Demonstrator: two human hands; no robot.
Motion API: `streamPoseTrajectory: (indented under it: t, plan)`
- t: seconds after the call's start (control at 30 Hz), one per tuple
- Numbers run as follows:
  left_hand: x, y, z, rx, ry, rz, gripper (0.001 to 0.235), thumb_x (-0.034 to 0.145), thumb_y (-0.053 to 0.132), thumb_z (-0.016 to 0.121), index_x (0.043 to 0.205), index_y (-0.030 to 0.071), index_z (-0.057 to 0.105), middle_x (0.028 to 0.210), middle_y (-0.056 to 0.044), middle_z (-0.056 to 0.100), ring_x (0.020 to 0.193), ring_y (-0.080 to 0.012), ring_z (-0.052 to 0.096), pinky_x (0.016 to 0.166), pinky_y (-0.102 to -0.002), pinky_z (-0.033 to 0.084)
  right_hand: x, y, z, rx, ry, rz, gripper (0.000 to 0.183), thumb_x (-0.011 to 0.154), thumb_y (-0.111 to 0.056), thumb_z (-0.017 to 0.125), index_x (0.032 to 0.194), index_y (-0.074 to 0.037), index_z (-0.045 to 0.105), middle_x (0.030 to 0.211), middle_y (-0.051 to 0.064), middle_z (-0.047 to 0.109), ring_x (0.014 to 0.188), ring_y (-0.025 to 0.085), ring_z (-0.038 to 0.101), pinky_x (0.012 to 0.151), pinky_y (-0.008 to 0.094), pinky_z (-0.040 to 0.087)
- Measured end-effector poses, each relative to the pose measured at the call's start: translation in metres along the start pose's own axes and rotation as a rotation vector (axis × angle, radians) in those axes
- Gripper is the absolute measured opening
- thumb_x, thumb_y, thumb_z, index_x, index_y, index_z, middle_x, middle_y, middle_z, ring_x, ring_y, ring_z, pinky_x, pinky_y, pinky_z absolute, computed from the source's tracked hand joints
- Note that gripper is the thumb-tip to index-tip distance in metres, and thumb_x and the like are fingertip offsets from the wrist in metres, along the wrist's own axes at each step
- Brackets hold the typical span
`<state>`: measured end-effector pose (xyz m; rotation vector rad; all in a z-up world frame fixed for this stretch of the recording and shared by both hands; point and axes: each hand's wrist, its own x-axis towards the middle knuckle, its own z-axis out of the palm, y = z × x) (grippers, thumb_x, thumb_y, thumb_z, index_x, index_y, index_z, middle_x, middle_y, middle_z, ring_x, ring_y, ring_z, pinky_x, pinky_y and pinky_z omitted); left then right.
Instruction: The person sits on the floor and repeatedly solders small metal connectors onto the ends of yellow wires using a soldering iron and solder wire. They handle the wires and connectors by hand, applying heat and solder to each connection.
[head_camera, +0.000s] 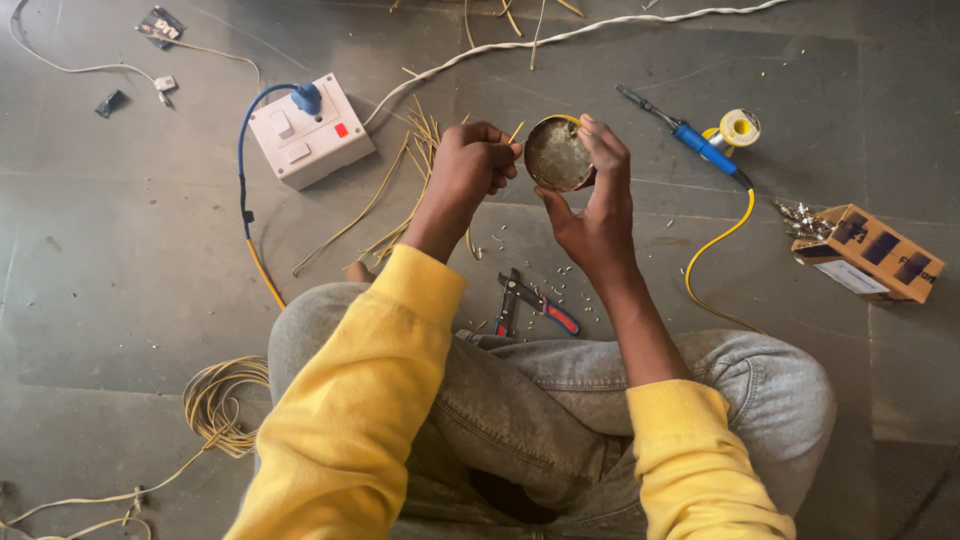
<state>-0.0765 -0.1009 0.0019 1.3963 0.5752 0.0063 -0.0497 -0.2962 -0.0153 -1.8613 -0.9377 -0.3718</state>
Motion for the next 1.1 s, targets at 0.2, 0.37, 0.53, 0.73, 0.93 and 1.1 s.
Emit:
streamPoseTrajectory:
  t: [0.2,0.37,0.53,0.73,0.93,1.1]
  plan:
    - [-0.0025,0.004,0.0007,0.0,-0.014,0.008,0.012,0.085,0.011,0.073,0.085,0.0,0.066,0.065,-0.004,0.065,0.054,-0.0098,0.055,0.051,-0.026,0.043,0.0031,0.0006,0.001,0.031,0.01,0.016,0.079,0.088,-0.004,0.087,0.15,-0.007,0.039,0.154,0.019,0.045,0.147,0.038,0.047,0.123,0.046,0.045]
    - [-0.0017,0.0028,0.0,0.025,0.007,0.008,0.013,0.085,0.012,0.073,0.085,0.001,0.067,0.065,-0.004,0.065,0.053,-0.0097,0.055,0.051,-0.025,0.043,0.0025,0.0007,0.0008,0.048,0.009,0.013,0.081,0.087,-0.003,0.089,0.15,-0.007,0.038,0.154,0.019,0.046,0.147,0.037,0.048,0.123,0.045,0.045]
    - [0.0002,0.0009,-0.0007,0.0,0.004,0.016,0.011,0.085,0.011,0.073,0.085,0.001,0.068,0.065,-0.004,0.065,0.054,-0.0099,0.056,0.051,-0.025,0.044,0.0029,0.0004,0.0011,0.055,0.006,0.014,0.081,0.086,-0.003,0.088,0.15,-0.006,0.039,0.154,0.019,0.046,0.147,0.037,0.048,0.123,0.045,0.045]
    - [0.0017,-0.0012,-0.0009,0.001,0.022,0.017,0.011,0.085,0.011,0.073,0.084,0.001,0.067,0.065,-0.004,0.065,0.054,-0.0098,0.056,0.051,-0.026,0.044,0.0023,-0.0007,0.0011,0.069,-0.004,0.022,0.081,0.086,-0.003,0.089,0.15,-0.006,0.039,0.154,0.019,0.046,0.147,0.037,0.048,0.123,0.045,0.045]
    - [0.001,-0.0004,-0.0003,-0.025,0.003,0.009,0.01,0.085,0.01,0.073,0.085,0.001,0.067,0.065,-0.004,0.065,0.054,-0.01,0.056,0.051,-0.026,0.044,0.0035,-0.0013,0.0003,0.057,-0.001,0.013,0.081,0.087,-0.005,0.09,0.15,-0.006,0.039,0.154,0.019,0.046,0.147,0.037,0.048,0.122,0.046,0.045]
    - [0.0001,0.0,-0.0004,-0.012,0.01,0.005,0.011,0.085,0.01,0.073,0.085,0.001,0.067,0.065,-0.004,0.065,0.053,-0.01,0.055,0.051,-0.026,0.044,0.0038,-0.0033,0.0009,0.079,-0.014,0.046,0.082,0.085,-0.004,0.09,0.15,-0.007,0.039,0.155,0.018,0.045,0.147,0.037,0.049,0.117,0.043,0.05]
